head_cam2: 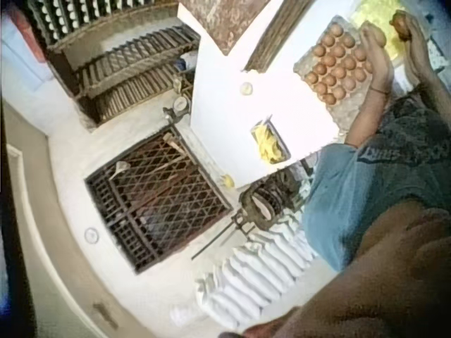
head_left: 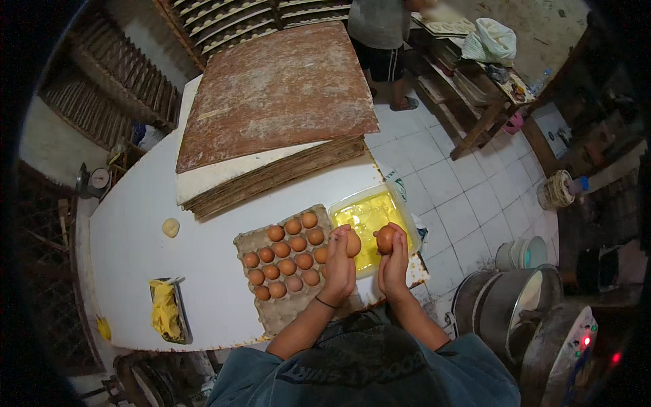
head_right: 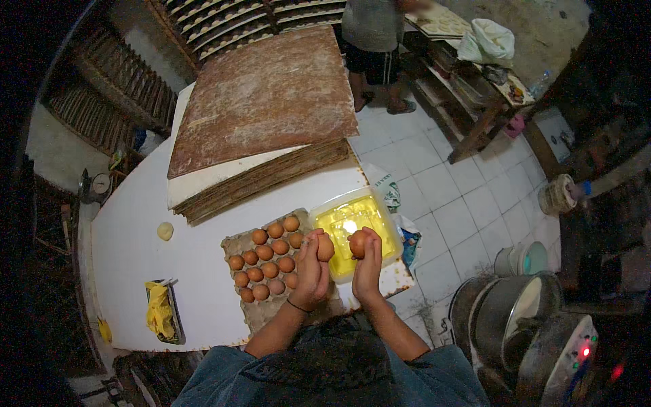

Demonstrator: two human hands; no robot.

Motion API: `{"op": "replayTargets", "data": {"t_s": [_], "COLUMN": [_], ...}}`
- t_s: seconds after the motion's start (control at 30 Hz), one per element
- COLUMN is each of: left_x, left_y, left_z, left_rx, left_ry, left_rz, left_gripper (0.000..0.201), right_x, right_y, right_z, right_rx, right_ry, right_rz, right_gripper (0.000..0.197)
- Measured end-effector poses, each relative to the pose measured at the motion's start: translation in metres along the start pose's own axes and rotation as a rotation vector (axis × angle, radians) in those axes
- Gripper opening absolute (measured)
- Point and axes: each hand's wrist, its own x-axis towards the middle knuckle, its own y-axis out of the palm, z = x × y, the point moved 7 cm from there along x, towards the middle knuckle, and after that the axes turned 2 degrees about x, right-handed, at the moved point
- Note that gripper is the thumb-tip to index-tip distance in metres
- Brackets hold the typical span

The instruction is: The person weighs a white powder on a digital scale, then moves to a table to crack eggs into a yellow container. They separate the yolks from the whites by hand and add the yolks to a dough mixer.

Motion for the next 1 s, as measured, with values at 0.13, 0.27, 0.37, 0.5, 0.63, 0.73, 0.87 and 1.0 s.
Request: {"op": "replayTargets", "data": {"t_s": [0.13,0.27,0.37,0.5,0.63,0.73,0.87,1.0], "left_x": [-0.001,0.003,0.004,0.002,0.002,-0.001,0.003,0.001], "left_y": [0.008,0.006,0.007,0.012,0.010,0.020,0.016,0.020], "left_z": [0.008,-0.002,0.010,0.012,0.005,0.017,0.011,0.007], "left_rx": [0.076,0.119,0.126,0.158,0.165,0.204,0.206,0.372], "left_ry": [-0.013,0.046,0.055,0.045,0.099,0.115,0.160,0.220], "left_rz": [0.067,0.073,0.095,0.113,0.065,0.114,0.074,0.059], "left_gripper": [0.023,0.024,0.026,0.027,0.028,0.022,0.023,0.024], "right_x": [-0.008,-0.005,-0.007,-0.002,-0.002,0.000,0.006,0.005], "right_y": [0.011,0.005,0.005,-0.003,-0.009,-0.006,-0.013,-0.008], "right_z": [-0.015,-0.010,-0.009,-0.014,-0.012,-0.018,-0.010,0.004], "right_rx": [0.151,0.255,0.255,0.214,0.299,0.363,0.358,0.017], "right_ry": [0.020,0.005,-0.012,0.009,0.082,0.016,0.075,-0.017], "right_rz": [-0.059,-0.084,-0.138,-0.132,-0.112,-0.201,-0.143,-0.111], "right_gripper": [0.030,0.030,0.030,0.032,0.035,0.033,0.032,0.032]}}
